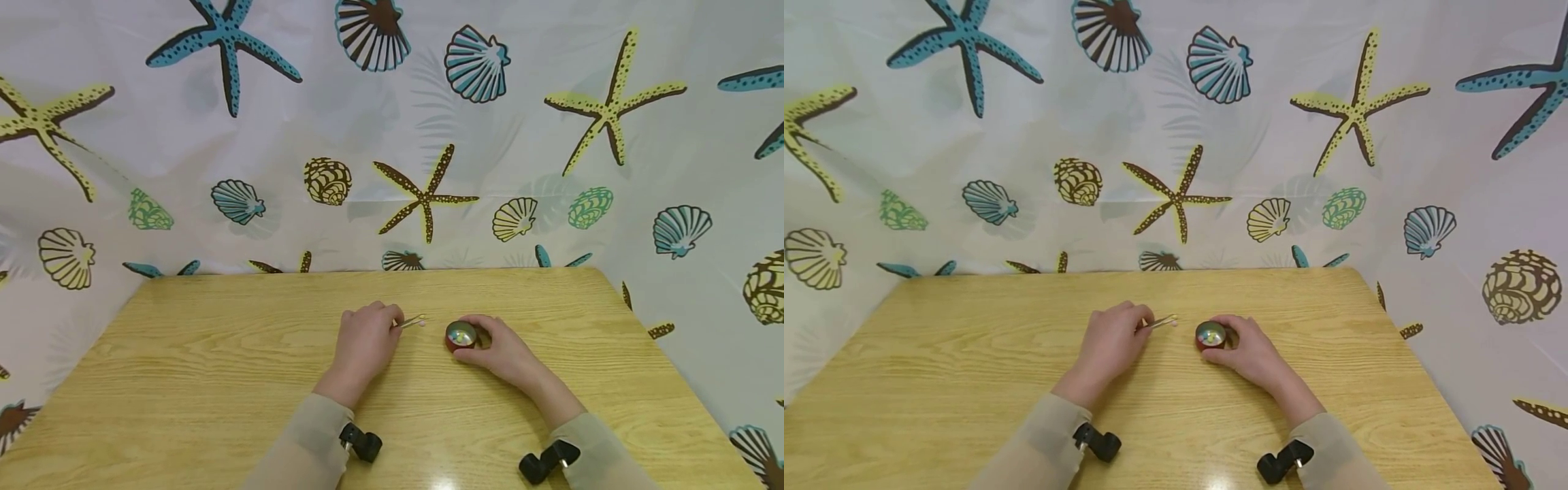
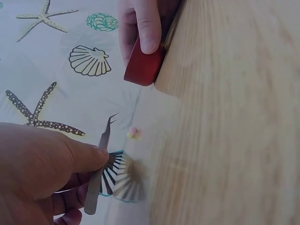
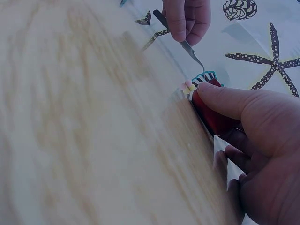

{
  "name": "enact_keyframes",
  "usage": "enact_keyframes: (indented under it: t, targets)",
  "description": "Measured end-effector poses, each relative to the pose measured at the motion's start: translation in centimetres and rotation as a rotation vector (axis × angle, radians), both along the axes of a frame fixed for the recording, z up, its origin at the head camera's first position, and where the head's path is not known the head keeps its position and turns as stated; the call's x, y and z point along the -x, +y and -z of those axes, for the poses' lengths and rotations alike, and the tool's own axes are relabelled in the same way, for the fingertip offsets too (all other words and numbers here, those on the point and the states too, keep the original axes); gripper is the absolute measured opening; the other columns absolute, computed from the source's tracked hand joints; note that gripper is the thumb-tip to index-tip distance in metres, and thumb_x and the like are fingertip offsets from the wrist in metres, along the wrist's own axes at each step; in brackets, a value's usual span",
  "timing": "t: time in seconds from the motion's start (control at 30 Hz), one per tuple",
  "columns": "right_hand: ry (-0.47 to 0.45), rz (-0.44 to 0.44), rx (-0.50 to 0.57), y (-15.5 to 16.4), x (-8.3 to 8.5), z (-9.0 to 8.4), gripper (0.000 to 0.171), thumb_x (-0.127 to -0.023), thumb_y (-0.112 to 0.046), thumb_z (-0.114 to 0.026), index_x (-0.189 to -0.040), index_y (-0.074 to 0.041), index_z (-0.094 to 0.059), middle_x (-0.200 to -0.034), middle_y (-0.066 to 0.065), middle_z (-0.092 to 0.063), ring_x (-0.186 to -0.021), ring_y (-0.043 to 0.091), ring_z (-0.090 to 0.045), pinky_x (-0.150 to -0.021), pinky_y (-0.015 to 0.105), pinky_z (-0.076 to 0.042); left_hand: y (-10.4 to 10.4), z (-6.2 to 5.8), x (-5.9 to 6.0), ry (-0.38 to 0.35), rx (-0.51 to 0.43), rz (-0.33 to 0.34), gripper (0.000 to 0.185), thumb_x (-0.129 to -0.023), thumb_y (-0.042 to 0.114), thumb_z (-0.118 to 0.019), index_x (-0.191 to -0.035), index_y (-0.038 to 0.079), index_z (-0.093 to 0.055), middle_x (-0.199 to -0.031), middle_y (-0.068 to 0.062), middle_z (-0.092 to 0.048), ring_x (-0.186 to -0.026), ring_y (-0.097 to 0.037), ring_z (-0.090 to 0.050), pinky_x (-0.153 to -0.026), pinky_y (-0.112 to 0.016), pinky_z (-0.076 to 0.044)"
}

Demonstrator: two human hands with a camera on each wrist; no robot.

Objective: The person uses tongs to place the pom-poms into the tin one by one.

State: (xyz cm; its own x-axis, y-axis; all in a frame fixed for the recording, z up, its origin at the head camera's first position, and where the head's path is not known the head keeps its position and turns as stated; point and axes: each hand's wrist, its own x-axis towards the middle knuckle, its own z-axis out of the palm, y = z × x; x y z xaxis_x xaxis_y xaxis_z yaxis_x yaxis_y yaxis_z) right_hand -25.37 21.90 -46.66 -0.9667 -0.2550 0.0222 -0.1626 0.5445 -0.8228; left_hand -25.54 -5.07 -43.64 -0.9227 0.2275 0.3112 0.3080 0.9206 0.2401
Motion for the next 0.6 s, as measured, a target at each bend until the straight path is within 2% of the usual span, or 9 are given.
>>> enact_keyframes:
  t: [0.6]
  targets:
    - [-0.005,0.002,-0.007,0.02,0.02,-0.03,0.065,-0.097,-0.034,-0.090,-0.152,-0.014,-0.064,-0.150,0.016,-0.060,-0.145,0.040,-0.052,-0.121,0.063,-0.036,-0.18,0.97,0.19,-0.006,0.040,-0.007,0.010,-0.101,0.020,-0.085,-0.110,0.018,-0.083,-0.100,-0.003,-0.075,-0.090,-0.027,-0.072,-0.088,-0.053,-0.052]
